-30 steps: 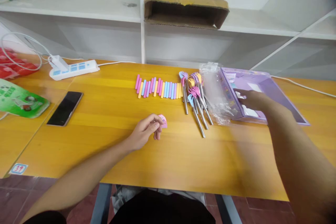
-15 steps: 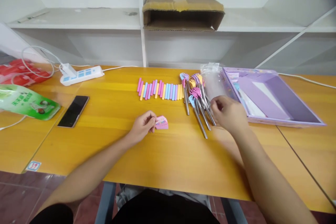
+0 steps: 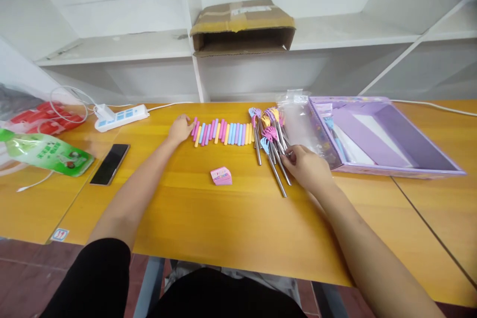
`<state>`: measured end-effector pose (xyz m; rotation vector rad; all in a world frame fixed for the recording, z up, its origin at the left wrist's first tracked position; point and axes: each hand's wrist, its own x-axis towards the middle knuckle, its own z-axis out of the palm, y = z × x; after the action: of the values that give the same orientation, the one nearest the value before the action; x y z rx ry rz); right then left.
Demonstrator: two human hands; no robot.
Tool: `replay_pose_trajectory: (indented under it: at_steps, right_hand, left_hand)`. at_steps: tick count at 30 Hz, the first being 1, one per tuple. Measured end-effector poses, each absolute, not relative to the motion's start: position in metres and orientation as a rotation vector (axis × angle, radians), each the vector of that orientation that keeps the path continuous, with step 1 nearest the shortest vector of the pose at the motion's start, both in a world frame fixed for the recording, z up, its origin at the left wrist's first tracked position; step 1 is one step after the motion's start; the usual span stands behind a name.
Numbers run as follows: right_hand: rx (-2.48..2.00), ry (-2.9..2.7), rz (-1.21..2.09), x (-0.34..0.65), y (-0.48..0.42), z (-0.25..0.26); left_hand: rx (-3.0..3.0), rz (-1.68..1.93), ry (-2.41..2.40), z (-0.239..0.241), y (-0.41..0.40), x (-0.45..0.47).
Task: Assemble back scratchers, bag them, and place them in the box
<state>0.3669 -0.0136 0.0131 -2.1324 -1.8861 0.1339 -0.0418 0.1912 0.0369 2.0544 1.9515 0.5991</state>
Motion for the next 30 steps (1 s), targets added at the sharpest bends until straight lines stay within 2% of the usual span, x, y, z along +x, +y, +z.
replay_pose_trajectory:
  at_steps: [5,10,14,17,20,25,30]
  right_hand:
    - [-2.145,-1.856,0.114,0.365,-0.013,0.011]
    - [-2.015,-1.639,0.163,0.367,-0.012,0.013]
    - [-1.717,-1.349,0.268,0.366,-0.017,0.023]
    - [-1.460,-1.201,0.392,0.358,-0.024,0.036]
    - [-1.280,-1.093,0.601,0.344,-0.031,0.047]
    - [-1.057,-1.014,1.314,0.315,-0.041,0.045]
    - [-1.023,-1.063,1.425,0.291,-0.052,0.029]
  left_hand:
    - [1.963,0.521,2.032,0.029,0.190,-0.039]
    - [1.923,0.527,2.057,0.051,0.176,-0.049]
    - [1.967,0.615,1.987,0.065,0.129,-0.050]
    - [2.077,0.596,1.702,0.064,0.072,-0.040]
    - [2.090,0.579,1.463,0.057,0.018,-0.025]
    - [2.157,0.562,1.306,0.045,-0.024,-0.009]
    - [2.238,0.651,1.146,0.036,-0.027,-0.016]
